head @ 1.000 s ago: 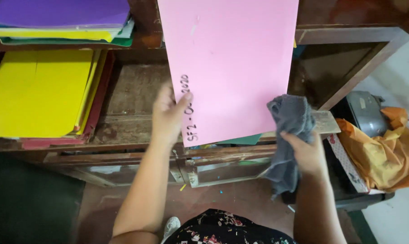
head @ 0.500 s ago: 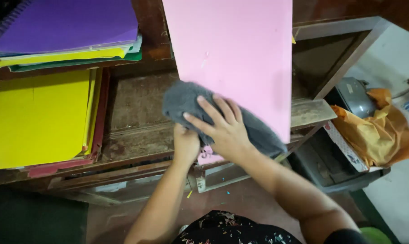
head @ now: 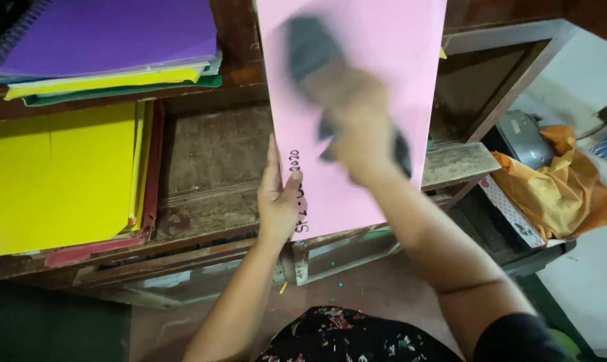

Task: Wipe dust off several plastic folders with a cloth and place them back on a shelf.

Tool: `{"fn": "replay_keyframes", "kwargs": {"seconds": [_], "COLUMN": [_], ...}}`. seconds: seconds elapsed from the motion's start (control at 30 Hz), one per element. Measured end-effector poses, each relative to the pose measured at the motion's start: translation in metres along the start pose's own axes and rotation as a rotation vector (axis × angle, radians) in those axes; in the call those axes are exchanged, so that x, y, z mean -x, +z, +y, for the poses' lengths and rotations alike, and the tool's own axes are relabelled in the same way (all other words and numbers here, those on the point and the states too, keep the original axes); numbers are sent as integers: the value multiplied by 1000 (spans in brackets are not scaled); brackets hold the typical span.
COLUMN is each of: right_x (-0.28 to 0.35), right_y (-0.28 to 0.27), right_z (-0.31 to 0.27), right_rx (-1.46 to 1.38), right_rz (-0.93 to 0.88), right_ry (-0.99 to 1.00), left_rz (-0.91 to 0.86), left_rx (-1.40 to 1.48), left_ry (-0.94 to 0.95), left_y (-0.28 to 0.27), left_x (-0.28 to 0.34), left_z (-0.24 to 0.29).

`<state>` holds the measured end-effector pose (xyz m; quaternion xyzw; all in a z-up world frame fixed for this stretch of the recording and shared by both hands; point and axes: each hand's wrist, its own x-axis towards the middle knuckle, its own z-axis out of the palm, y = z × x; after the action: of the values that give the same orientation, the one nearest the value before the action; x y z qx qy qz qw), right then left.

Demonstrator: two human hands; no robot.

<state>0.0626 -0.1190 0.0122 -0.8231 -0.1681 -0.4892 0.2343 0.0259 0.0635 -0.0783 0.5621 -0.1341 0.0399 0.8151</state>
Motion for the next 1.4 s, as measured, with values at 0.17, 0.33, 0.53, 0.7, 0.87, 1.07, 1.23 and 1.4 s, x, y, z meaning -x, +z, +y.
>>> {"fn": "replay_keyframes", "kwargs": {"seconds": [0.17,0.33,0.53,0.7,0.87,1.07,1.23,1.4], "right_x": [-30,-42,22,102,92,102,99,84], "right_y": [13,-15,39,29,-14,23,1,-34], "right_z": [-7,100,34,21,91,16,-37,-28], "right_rx": [425,419,234,225,410,48,-118,-201], "right_rz": [-163,176,61,-12,398,52,33,132], "right_ry": [-274,205,-321,-342,109,131,117,210], "left_rz": [50,-62,75,211,115,-87,164,-162], "left_rx": [-127,-33,-71,-183,-28,190,99,449], "left_ry": [-106,107,6,249,298,83,-27,-58], "left_y": [-5,-15,16,12,30,40,51,90], "left_x": [1,2,-13,-31,-13,-13,-18,5], "left_z": [0,-18,-2,-16,13,24,5,19]}}
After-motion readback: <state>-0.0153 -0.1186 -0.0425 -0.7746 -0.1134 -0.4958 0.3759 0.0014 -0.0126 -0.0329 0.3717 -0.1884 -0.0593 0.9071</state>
